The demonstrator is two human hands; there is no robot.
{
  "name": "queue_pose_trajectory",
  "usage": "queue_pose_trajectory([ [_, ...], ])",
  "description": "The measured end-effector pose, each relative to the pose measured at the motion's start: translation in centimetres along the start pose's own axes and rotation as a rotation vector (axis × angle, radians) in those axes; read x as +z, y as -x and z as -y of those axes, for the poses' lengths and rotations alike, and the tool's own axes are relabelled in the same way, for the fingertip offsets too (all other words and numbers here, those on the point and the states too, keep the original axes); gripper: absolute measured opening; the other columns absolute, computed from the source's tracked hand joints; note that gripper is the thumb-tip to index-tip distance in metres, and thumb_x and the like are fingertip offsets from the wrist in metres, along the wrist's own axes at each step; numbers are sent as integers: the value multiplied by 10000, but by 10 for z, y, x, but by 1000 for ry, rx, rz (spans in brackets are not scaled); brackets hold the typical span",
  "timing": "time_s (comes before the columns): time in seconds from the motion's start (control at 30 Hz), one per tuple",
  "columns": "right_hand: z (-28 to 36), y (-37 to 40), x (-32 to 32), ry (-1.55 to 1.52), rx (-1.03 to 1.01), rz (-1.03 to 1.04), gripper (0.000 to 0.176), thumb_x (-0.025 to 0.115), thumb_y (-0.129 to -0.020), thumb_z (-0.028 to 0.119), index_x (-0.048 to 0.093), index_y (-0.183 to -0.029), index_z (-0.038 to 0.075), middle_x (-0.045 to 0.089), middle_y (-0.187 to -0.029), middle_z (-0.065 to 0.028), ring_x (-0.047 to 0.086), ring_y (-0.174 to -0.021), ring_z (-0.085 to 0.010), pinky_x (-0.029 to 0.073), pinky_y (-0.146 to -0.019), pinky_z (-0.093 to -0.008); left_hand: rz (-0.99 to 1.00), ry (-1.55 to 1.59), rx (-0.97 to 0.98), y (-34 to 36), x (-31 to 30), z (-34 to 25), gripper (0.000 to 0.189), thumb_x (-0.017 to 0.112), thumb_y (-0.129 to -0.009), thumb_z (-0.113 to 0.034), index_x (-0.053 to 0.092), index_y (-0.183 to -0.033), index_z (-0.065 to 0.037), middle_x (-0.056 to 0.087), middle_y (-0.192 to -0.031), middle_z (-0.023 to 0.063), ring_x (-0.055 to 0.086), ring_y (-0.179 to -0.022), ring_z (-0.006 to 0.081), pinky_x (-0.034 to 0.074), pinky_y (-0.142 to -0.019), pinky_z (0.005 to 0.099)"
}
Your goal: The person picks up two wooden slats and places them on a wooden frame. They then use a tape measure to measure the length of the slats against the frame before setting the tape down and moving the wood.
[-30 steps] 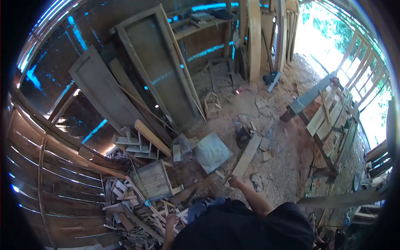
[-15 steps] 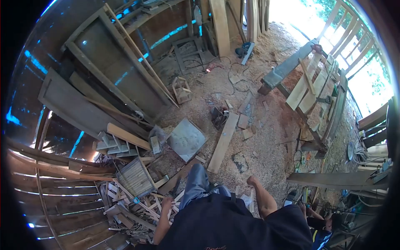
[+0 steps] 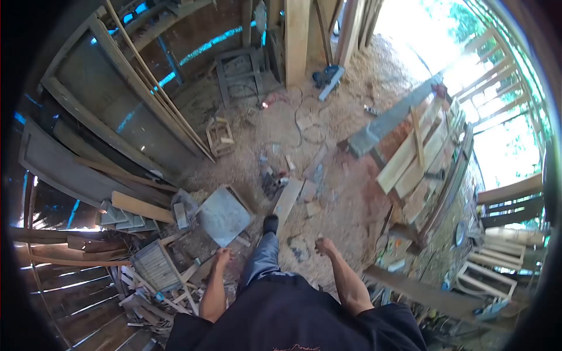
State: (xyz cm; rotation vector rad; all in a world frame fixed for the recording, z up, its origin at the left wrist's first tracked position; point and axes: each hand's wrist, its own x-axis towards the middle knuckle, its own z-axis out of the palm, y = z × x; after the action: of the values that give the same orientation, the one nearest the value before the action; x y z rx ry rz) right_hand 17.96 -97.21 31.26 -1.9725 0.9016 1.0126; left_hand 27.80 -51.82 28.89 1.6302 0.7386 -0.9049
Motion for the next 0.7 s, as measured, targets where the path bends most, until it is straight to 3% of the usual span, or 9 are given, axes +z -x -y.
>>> queue_pose_trajectory([
  [0.13,56,13,-85,-87,6,-27,303,496,-879,201,629,-1082,19,698,-923,-119,693,-760,-204,564,-604,-346,96,25,-16,-17,51,-63,179,506,-962,-209,564,-1050,-64,626,-814,72,595,-596,145,461,-482,287],
  [0.17,69,14,-100,-88,-1,-32,303,496,-879,201,629,-1082,19,698,-923,-119,693,-760,-204,564,-604,-346,129,-31,61,-18,63,-87,186,502,-960,-208,565,-1049,-58,631,-822,73,599,-599,148,465,-485,288],
  [0.23,94,11,-132,-407,-91,-155,293,507,-878,193,644,-1075,25,694,-891,-111,691,-745,-197,560,-591,-337,161,-88,146,-22,85,-133,193,497,-959,-208,566,-1049,-51,635,-831,74,602,-602,151,469,-488,290],
  [0.43,92,-76,-203,-96,-193,-290,295,516,-890,208,646,-1091,36,680,-879,-109,686,-721,-190,552,-577,-325,88,-97,119,-21,109,-234,169,516,-937,-161,577,-1005,-19,643,-801,76,606,-584,154,497,-525,300],
  [0.5,110,-80,-236,-66,-143,-164,304,530,-894,216,637,-1119,41,673,-899,-117,682,-705,-207,553,-563,-344,44,-140,126,-32,115,-252,181,521,-933,-169,578,-1011,-15,646,-799,71,614,-599,156,496,-525,301],
  [0.57,115,-107,-259,-274,91,-89,287,535,-888,196,629,-1116,50,666,-945,-126,683,-753,-238,562,-610,-379,3,-113,137,-48,117,-258,179,524,-930,-174,580,-1008,-24,649,-809,67,618,-604,155,498,-529,304],
  [0.63,100,-160,-289,-614,116,226,294,552,-902,228,605,-1126,45,657,-989,-142,667,-856,-269,556,-694,-406,-87,-22,137,-55,122,-254,181,544,-911,-191,594,-991,-36,660,-800,79,631,-615,164,505,-542,315],
  [0.67,78,-219,-299,-705,-35,425,315,555,-907,266,597,-1126,43,653,-1008,-152,654,-881,-282,546,-725,-418,-160,68,130,-58,129,-252,187,561,-894,-202,606,-977,-40,668,-781,95,640,-619,175,510,-552,324],
  [0.7,56,-276,-310,-805,-170,638,340,558,-912,304,589,-1126,40,648,-1028,-161,641,-906,-295,536,-756,-429,-222,-367,281,-78,129,-236,185,582,-874,-209,623,-935,-40,666,-748,113,644,-621,191,517,-560,340],
])
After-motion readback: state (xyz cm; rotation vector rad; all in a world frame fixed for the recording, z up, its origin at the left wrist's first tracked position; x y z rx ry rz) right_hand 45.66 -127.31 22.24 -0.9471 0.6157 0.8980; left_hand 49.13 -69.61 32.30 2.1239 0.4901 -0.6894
